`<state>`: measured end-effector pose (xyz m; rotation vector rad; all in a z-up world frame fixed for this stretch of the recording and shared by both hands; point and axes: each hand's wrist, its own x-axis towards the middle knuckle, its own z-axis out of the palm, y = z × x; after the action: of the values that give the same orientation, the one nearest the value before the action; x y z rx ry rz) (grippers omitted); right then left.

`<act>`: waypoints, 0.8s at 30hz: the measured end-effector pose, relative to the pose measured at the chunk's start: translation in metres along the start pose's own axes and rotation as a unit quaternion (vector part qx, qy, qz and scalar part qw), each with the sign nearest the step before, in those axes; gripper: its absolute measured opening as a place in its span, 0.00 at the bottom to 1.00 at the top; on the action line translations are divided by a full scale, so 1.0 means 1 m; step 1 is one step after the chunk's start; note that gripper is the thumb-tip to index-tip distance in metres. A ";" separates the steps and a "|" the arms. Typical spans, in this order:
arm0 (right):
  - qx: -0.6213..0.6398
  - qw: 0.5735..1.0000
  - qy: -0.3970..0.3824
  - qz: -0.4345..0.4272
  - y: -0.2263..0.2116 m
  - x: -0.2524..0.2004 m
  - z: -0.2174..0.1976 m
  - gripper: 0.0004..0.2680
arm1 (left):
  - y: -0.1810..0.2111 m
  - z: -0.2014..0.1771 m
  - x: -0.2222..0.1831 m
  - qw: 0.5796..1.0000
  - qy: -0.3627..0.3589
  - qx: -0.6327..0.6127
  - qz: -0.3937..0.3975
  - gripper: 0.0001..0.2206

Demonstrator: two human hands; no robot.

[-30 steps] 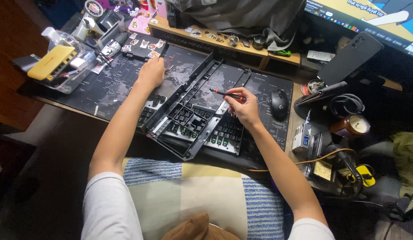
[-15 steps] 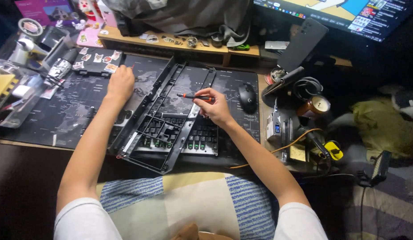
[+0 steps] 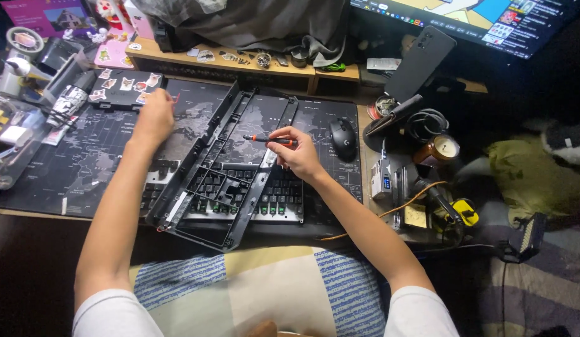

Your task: Using a screwdriver to disassemble or assemble the internal components of a mechanical keyboard.

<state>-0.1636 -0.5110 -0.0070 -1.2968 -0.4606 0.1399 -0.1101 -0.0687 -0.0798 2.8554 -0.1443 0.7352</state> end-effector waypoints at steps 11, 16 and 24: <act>-0.011 1.000 0.004 0.011 0.001 -0.001 0.001 0.08 | 0.007 -0.053 0.007 0.844 0.023 -0.506 -0.177 0.04; -0.052 0.999 -0.004 0.015 -0.003 0.002 0.001 0.07 | -0.042 -0.028 0.026 0.859 0.027 -0.480 -0.174 0.05; -0.088 0.994 -0.007 0.068 -0.042 -0.003 0.009 0.05 | -0.059 -0.065 0.111 0.959 0.131 -0.177 -0.179 0.04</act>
<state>-0.1761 -0.5152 0.0338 -1.5009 -0.4023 0.2265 -0.0353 -0.0029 0.0213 2.3296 0.2477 0.8929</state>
